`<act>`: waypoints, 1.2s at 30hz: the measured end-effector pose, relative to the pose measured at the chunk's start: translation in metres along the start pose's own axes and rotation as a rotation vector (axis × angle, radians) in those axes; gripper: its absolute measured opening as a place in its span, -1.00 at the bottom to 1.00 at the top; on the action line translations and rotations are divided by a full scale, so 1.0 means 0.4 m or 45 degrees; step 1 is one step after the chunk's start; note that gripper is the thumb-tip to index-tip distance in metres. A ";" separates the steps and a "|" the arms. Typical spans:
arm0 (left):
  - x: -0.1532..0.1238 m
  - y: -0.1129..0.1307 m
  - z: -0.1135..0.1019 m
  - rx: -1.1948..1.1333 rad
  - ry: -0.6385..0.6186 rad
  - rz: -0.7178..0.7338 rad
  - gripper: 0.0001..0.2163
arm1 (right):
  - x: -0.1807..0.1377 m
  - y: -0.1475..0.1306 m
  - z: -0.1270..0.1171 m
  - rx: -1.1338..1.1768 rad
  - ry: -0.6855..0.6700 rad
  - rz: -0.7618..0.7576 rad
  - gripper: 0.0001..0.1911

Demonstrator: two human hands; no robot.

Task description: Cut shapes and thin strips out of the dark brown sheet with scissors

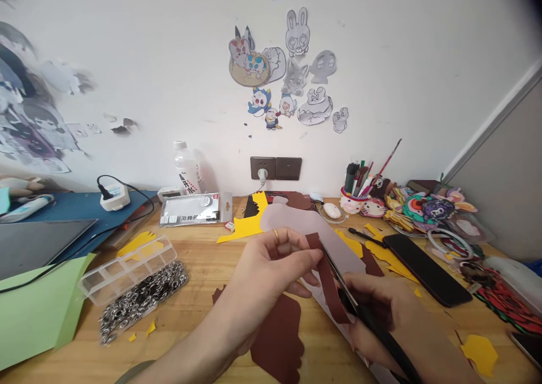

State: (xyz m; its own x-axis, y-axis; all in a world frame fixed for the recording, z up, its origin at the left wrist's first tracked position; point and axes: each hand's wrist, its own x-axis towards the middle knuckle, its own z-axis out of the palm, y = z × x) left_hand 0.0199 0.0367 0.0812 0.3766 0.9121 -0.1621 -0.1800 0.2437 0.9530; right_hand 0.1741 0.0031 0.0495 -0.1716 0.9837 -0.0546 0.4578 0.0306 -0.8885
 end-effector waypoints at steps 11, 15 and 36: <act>0.002 -0.004 -0.006 -0.023 0.025 0.042 -0.86 | -0.003 0.012 0.005 -0.034 0.024 -0.124 -0.83; 0.000 -0.003 -0.005 -0.004 0.022 0.028 -0.85 | -0.001 0.008 0.004 -0.023 0.026 -0.117 -0.82; -0.004 0.002 -0.008 -0.043 0.011 -0.012 -0.85 | 0.008 -0.005 -0.003 -0.360 0.144 -0.226 -0.83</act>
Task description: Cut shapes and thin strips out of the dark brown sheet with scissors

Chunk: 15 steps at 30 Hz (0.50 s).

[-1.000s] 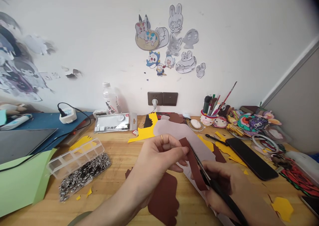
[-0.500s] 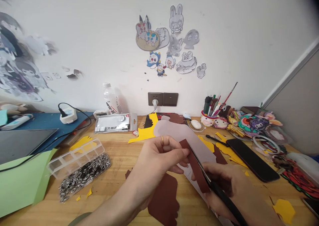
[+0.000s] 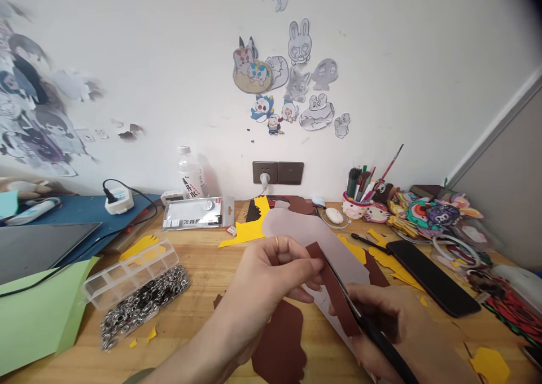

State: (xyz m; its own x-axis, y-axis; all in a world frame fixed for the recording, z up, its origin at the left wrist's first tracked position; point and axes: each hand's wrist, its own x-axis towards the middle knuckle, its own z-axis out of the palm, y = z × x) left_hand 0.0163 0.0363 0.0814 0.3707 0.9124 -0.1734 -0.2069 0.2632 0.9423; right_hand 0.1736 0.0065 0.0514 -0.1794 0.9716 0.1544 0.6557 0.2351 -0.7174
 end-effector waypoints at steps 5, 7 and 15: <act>-0.002 0.000 -0.002 0.008 0.000 0.010 -0.85 | -0.009 -0.003 -0.010 -0.034 -0.061 0.052 -0.81; -0.003 0.000 -0.002 0.009 -0.002 0.009 -0.85 | -0.010 -0.007 -0.015 -0.047 -0.077 0.069 -0.80; 0.001 -0.004 -0.003 -0.002 -0.022 0.025 -0.85 | -0.006 -0.011 -0.012 -0.056 -0.068 0.086 -0.79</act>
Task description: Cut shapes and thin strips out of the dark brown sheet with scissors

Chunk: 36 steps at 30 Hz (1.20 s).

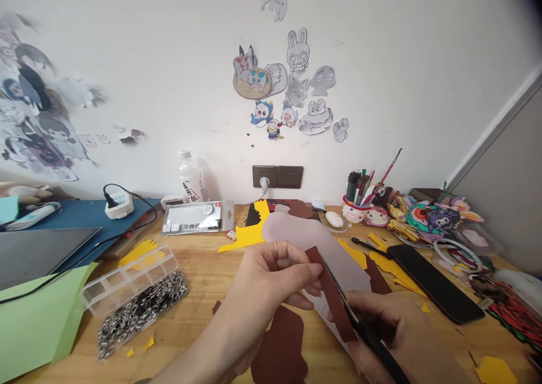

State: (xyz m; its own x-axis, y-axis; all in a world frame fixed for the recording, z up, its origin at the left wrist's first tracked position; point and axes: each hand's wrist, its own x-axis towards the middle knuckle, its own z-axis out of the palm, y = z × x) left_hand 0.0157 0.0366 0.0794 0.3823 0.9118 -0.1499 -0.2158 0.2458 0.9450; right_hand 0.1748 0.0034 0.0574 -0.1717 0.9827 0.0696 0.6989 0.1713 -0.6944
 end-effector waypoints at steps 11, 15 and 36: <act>0.002 -0.001 0.002 -0.013 0.024 -0.026 -0.86 | -0.005 0.009 0.015 0.238 -0.016 0.047 -0.78; 0.001 0.001 0.002 -0.009 0.029 -0.016 -0.85 | -0.007 0.001 0.012 0.230 -0.066 0.050 -0.76; 0.004 -0.008 -0.001 0.008 -0.013 -0.041 -0.84 | 0.013 0.018 0.002 0.204 -0.072 -0.011 -0.74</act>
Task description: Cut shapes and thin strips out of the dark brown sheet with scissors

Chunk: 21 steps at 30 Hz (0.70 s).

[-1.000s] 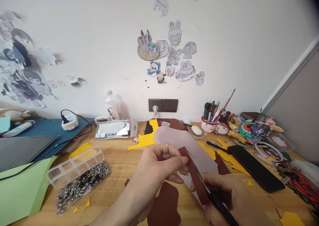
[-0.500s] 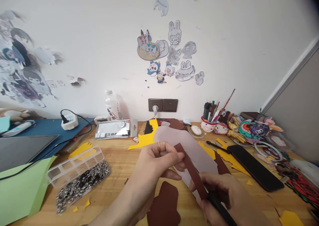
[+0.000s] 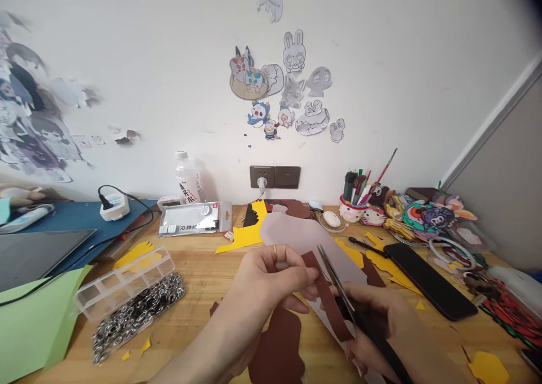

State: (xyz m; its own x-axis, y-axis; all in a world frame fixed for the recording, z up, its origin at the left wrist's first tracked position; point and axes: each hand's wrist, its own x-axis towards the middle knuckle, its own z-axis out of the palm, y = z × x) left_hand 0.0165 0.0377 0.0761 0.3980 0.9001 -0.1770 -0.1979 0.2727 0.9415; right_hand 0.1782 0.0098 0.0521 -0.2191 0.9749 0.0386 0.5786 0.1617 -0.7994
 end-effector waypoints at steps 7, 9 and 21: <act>0.020 0.006 -0.024 0.007 0.209 0.094 -0.85 | -0.020 0.003 0.007 -0.114 0.225 -0.148 -0.80; 0.024 0.010 -0.025 0.014 0.210 0.090 -0.84 | -0.026 0.005 0.012 -0.100 0.192 -0.178 -0.79; 0.002 0.035 -0.034 0.086 0.174 0.132 -0.87 | -0.029 -0.010 0.004 -0.243 0.096 -0.043 -0.87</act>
State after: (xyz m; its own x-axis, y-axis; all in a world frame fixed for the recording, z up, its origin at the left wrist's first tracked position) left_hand 0.0019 0.0469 0.0851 0.2522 0.9613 -0.1109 -0.1690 0.1566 0.9731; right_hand 0.1771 -0.0024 0.0540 -0.1856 0.9760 0.1140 0.7117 0.2135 -0.6693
